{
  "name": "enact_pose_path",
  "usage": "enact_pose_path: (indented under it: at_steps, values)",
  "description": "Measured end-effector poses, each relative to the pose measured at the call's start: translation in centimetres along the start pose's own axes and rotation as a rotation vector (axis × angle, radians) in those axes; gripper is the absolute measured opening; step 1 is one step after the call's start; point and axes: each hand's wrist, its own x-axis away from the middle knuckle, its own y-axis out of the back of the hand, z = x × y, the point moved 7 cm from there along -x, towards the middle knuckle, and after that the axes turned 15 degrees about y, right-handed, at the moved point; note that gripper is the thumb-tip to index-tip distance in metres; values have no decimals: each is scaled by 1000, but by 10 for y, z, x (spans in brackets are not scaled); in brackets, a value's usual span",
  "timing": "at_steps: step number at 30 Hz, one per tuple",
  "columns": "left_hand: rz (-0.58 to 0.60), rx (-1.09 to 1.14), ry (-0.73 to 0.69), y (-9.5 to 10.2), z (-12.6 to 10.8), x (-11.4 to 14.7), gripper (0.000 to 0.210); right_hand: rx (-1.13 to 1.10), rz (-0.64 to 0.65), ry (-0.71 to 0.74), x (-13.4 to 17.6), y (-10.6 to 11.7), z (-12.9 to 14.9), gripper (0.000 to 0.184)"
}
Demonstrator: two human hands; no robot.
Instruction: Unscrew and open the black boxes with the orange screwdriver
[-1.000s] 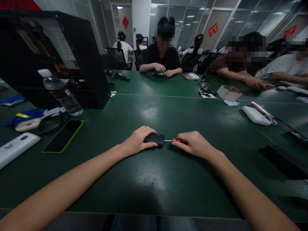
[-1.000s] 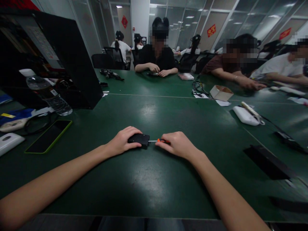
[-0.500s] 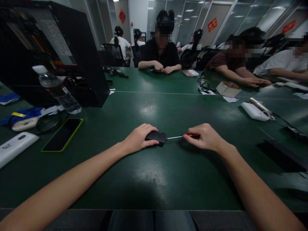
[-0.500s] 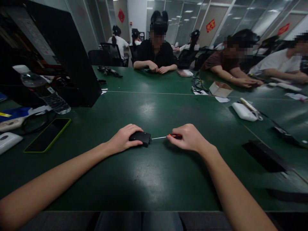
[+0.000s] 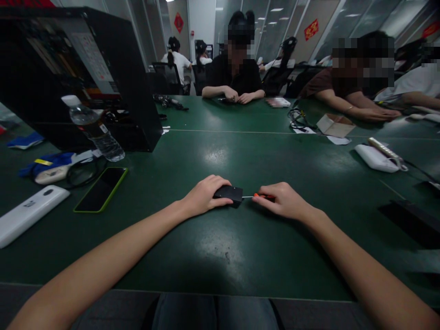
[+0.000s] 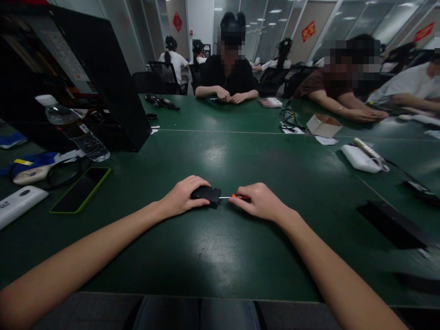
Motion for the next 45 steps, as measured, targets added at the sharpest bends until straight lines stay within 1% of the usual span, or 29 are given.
enact_pose_path:
  at_steps: [4, 8, 13, 17, 21, 23, 26, 30, 37, 41, 45]
  values:
    - [4, 19, 1, 0, 0, -1, 42, -55, 5, -3, 0, -2, -1, 48]
    - [2, 17, -5, -1, 1, -1, 43, -105, 30, -9, -3, -12, -1, 52]
    - [-4, 28, -12, -2, 2, -1, 46, -84, 34, 31, -8, -22, 5, 54]
    - [-8, 68, -9, -1, 3, 0, 48, -4, 45, 16, -2, -13, -3, 47]
    - [-24, 102, -3, 0, 4, 0, 48, 123, -59, 14, 9, 5, -15, 37]
    - [-20, 115, -5, 1, 4, 0, 48, 157, -106, 25, 11, 10, -17, 35]
    - [-19, 151, 0, 2, 5, -1, 46, 173, -125, 39, 10, 10, -15, 34]
    - [-18, 213, 31, 6, 9, -3, 44, 177, -95, 32, 9, 9, -15, 33]
    - [67, 303, 185, 7, 20, -6, 49, 212, -54, 30, 18, 13, -26, 30]
    - [71, 324, 185, 8, 18, -5, 47, 198, -93, 21, 18, 14, -27, 31]
    - [72, 319, 164, 8, 16, -5, 45, 184, -122, 40, 11, 9, -18, 31]
